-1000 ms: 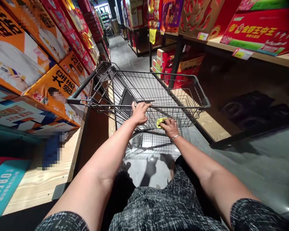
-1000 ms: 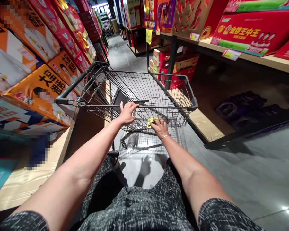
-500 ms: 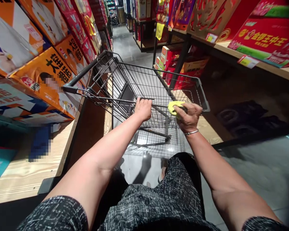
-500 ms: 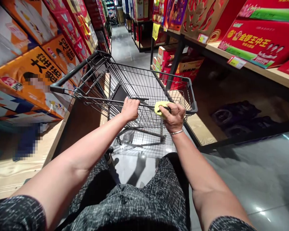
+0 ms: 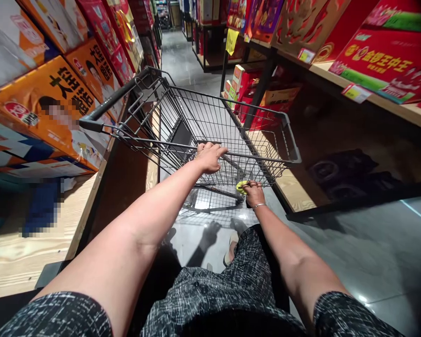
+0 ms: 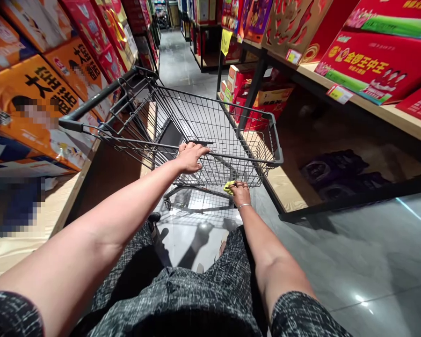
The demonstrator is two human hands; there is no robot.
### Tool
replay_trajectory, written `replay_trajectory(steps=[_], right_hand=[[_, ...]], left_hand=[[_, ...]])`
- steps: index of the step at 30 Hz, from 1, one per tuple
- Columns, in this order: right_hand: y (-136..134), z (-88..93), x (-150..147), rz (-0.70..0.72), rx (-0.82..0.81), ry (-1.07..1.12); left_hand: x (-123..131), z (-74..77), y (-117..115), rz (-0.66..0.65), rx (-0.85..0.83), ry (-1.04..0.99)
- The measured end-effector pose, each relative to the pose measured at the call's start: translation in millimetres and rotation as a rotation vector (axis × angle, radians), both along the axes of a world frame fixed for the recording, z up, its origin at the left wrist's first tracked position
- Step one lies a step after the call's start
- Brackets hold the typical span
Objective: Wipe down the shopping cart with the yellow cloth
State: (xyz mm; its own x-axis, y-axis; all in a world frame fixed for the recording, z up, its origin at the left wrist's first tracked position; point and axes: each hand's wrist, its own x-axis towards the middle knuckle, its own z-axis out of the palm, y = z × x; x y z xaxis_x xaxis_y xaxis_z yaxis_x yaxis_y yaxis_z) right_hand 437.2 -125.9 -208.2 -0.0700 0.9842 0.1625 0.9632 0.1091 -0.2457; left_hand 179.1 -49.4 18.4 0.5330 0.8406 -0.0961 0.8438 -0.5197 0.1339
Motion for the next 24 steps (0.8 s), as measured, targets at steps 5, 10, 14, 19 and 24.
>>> replay_trajectory(steps=[5, 10, 14, 19, 24], right_hand=[[4.4, 78.5, 27.9, -0.011, 0.356, 0.029], [10.7, 130.5, 45.1, -0.150, 0.588, 0.037], [9.7, 82.9, 34.7, -0.087, 0.426, 0.104], [1.7, -2.3, 26.7, -0.188, 0.112, 0.252], [7.4, -10.9, 24.3, -0.235, 0.103, 0.269]], left_hand=[[2.0, -4.3, 3.8, 0.013, 0.019, -0.020], [2.0, -4.0, 2.7, 0.030, 0.018, -0.059], [1.5, -4.2, 0.1, 0.026, 0.014, -0.088], [2.4, -5.3, 0.0, 0.023, 0.007, -0.094], [3.9, -7.2, 3.6, 0.012, 0.020, -0.085]])
